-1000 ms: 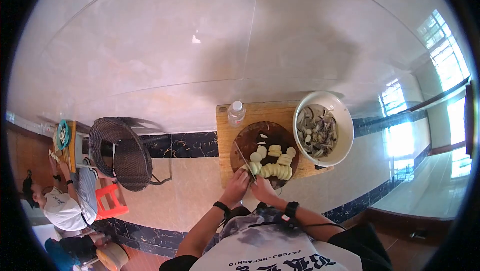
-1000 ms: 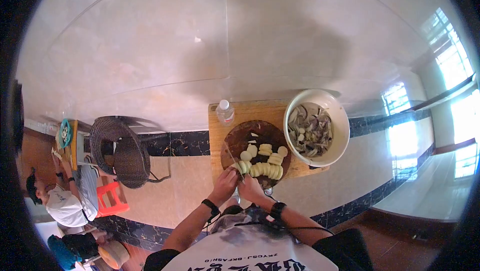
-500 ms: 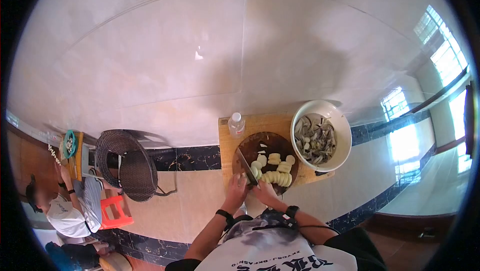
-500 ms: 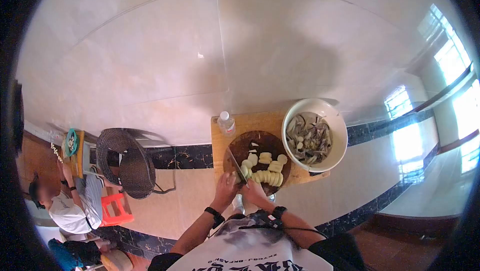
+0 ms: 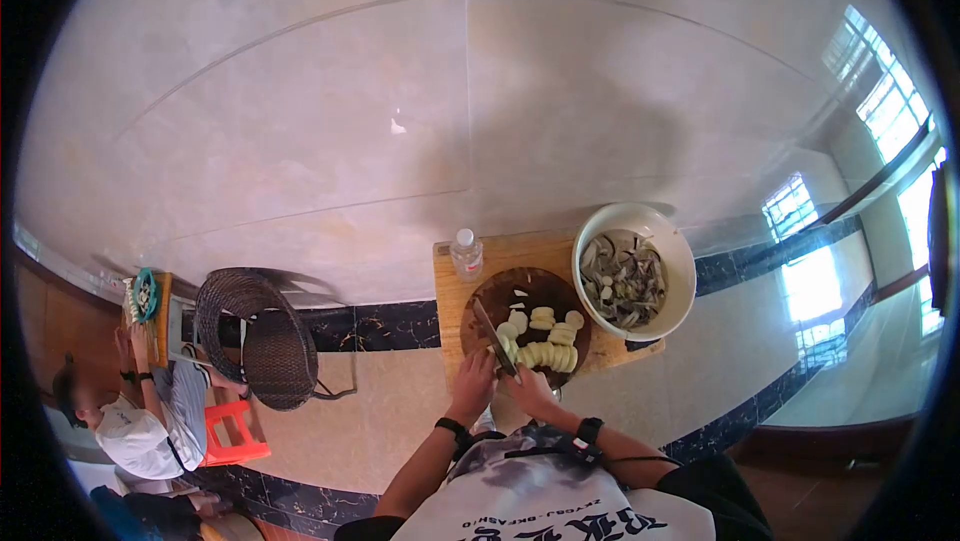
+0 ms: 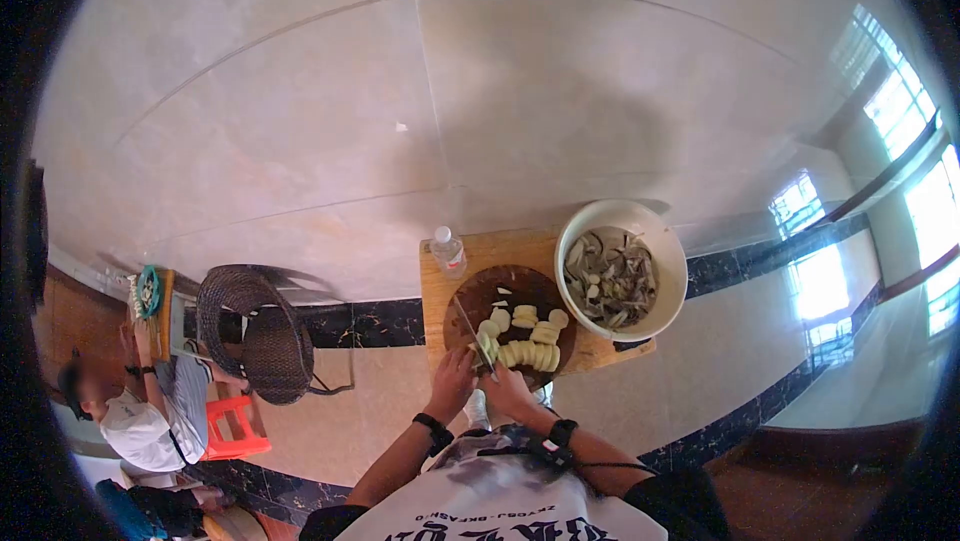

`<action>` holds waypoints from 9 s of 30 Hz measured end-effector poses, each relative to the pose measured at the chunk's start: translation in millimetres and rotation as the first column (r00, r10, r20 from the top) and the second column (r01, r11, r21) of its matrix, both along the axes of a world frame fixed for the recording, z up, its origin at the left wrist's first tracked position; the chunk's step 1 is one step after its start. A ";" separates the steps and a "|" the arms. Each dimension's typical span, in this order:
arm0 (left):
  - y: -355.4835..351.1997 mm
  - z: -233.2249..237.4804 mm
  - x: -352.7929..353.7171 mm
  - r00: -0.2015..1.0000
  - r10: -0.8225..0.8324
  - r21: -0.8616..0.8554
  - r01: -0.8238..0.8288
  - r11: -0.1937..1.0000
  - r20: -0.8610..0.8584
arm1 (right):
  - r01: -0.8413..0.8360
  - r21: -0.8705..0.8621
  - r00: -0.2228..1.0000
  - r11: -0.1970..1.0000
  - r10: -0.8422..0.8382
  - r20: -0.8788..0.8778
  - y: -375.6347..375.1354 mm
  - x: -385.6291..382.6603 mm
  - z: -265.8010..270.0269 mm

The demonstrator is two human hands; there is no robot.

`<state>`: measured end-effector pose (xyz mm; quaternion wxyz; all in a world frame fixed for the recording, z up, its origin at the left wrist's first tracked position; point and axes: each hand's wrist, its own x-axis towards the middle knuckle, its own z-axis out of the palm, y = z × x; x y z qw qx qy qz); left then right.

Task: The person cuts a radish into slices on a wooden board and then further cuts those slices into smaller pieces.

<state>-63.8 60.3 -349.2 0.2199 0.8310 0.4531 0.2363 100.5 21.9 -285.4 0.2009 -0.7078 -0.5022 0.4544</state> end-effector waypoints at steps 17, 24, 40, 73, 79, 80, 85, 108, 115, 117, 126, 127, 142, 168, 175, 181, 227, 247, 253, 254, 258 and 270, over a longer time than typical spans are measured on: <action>-4.9 8.7 -6.1 0.999 -0.034 0.077 0.032 0.996 0.023 | -0.019 0.043 0.999 0.999 0.018 0.030 -18.1 -14.6 4.5; -2.0 4.4 -9.5 0.997 -0.077 0.090 0.076 0.993 0.013 | -0.009 0.034 0.997 0.999 0.006 0.073 -23.1 -22.0 6.7; 1.7 -12.4 -10.3 0.994 -0.105 0.105 0.100 0.989 0.039 | 0.003 -0.069 0.996 0.998 0.003 0.086 -20.9 -36.9 5.7; 10.2 10.8 -12.3 0.990 -0.089 0.062 0.083 0.995 0.107 | -0.020 -0.013 1.000 1.000 0.020 0.012 14.1 -24.2 -48.3; 14.8 13.0 -10.8 0.995 -0.032 0.000 0.032 0.999 0.094 | -0.057 0.067 0.996 0.996 0.061 -0.057 17.3 -11.8 -48.8; 14.7 12.0 -11.9 0.994 -0.018 0.000 0.018 1.000 0.104 | -0.045 0.061 0.997 0.997 0.049 -0.060 17.3 -11.2 -48.2; 9.7 14.4 -9.8 0.994 -0.009 -0.023 0.012 1.000 0.112 | -0.019 -0.026 0.999 0.999 0.020 0.025 14.1 -10.0 -26.5; 2.5 4.4 -11.8 0.997 0.020 0.072 -0.026 0.997 0.079 | -0.031 0.017 1.000 0.999 0.030 0.007 -2.9 -21.5 10.6; 2.9 7.1 -12.4 0.997 -0.001 0.033 -0.001 0.999 0.080 | -0.028 0.011 0.997 1.000 0.027 0.072 -7.7 -29.9 6.1; 2.0 8.4 -11.7 0.996 0.002 0.031 -0.005 1.000 0.084 | -0.020 0.019 0.998 1.000 0.019 0.064 -9.1 -31.7 7.0; -0.4 2.1 -16.1 0.997 -0.018 0.013 0.017 1.000 0.074 | -0.027 -0.002 0.997 1.000 0.027 0.074 -8.3 -42.2 4.6; -0.5 0.4 -17.0 0.997 -0.023 0.020 0.022 1.000 0.079 | -0.023 0.004 0.997 1.000 0.023 0.067 -9.3 -43.2 1.4; 11.1 -5.3 -21.8 0.987 -0.038 -0.015 0.040 0.999 0.156 | 0.005 -0.108 0.994 0.994 0.006 0.107 8.6 -56.6 2.2; 18.3 -16.3 -27.7 0.988 -0.080 -0.025 0.084 0.996 0.130 | -0.005 -0.141 0.996 0.990 0.018 0.090 21.4 -54.9 -3.0; 18.2 -6.3 -28.3 0.988 -0.090 -0.010 0.092 0.996 0.123 | -0.029 -0.177 0.992 0.984 0.051 0.119 22.6 -56.3 0.1; 18.9 -5.8 -27.9 0.989 -0.100 0.002 0.100 0.995 0.112 | -0.022 -0.179 0.990 0.984 0.046 0.135 24.1 -58.4 1.3; 7.3 -13.9 -18.0 0.995 -0.033 -0.095 0.042 0.995 0.096 | -0.034 -0.117 0.997 0.993 0.042 0.070 11.2 -34.2 4.5; 17.9 -17.7 -21.4 0.992 -0.113 0.106 0.108 0.989 0.049 | -0.031 -0.089 0.998 0.996 0.036 0.060 14.2 -32.1 -35.5; 17.1 1.3 -18.8 0.985 -0.063 0.030 0.059 0.998 0.163 | -0.030 -0.076 0.999 0.997 0.033 0.033 11.6 -28.8 -35.4; 17.8 5.2 -18.8 0.985 -0.063 -0.013 0.066 0.998 0.160 | -0.032 -0.092 0.999 0.995 0.035 0.027 13.6 -28.2 -36.0; 19.1 7.2 -21.3 0.985 -0.072 0.009 0.072 0.997 0.159 | -0.008 -0.090 0.999 0.996 0.011 0.031 17.5 -29.0 -49.1; 14.9 0.5 -14.6 0.984 -0.016 -0.002 0.017 1.000 0.176 | 0.054 -0.019 0.998 0.998 -0.053 0.047 12.2 -25.0 -55.6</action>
